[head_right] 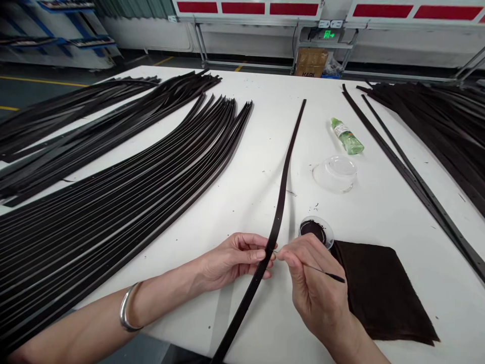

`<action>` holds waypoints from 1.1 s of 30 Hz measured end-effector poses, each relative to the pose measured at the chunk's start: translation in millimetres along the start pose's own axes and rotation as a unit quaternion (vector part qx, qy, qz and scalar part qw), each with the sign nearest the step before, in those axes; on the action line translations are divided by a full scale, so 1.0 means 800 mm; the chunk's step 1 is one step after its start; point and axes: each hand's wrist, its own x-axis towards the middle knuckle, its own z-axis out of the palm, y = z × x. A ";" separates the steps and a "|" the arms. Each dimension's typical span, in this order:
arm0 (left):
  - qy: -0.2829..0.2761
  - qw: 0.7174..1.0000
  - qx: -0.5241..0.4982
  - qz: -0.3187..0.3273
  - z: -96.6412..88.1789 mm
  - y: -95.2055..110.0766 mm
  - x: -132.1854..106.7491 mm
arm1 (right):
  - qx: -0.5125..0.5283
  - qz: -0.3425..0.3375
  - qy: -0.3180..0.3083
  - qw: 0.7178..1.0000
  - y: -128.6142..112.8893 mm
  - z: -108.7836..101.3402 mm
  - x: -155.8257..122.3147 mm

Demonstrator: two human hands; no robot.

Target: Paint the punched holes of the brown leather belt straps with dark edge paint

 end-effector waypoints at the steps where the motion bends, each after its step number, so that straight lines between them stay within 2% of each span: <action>1: -0.003 1.000 0.001 0.002 -0.001 0.000 0.000 | 0.004 -0.003 -0.002 1.000 0.000 0.000 0.000; 17: 0.004 1.000 0.003 -0.002 0.000 0.001 0.000 | -0.004 0.020 -0.012 1.000 -0.003 0.001 0.003; 23: 0.009 1.000 0.002 -0.002 0.000 0.000 0.001 | -0.008 0.056 -0.012 0.998 -0.004 -0.002 -0.005; 25: 0.009 1.000 -0.001 0.002 0.000 0.000 0.000 | 0.000 0.090 0.001 0.996 -0.008 -0.006 -0.008; 27: 0.009 1.000 -0.005 0.005 0.000 0.000 0.000 | -0.004 0.158 0.063 0.985 -0.011 -0.008 -0.007; 29: 0.006 1.000 -0.007 0.005 0.001 0.000 -0.001 | -0.004 0.244 0.131 0.961 -0.012 -0.009 -0.004; 30: 0.003 1.000 -0.007 0.004 0.001 0.000 -0.002 | -0.002 0.280 0.143 0.949 -0.011 -0.009 -0.001; 33: -0.006 1.000 -0.005 0.004 0.002 0.001 -0.002 | 0.015 0.324 0.086 0.942 -0.007 -0.004 0.007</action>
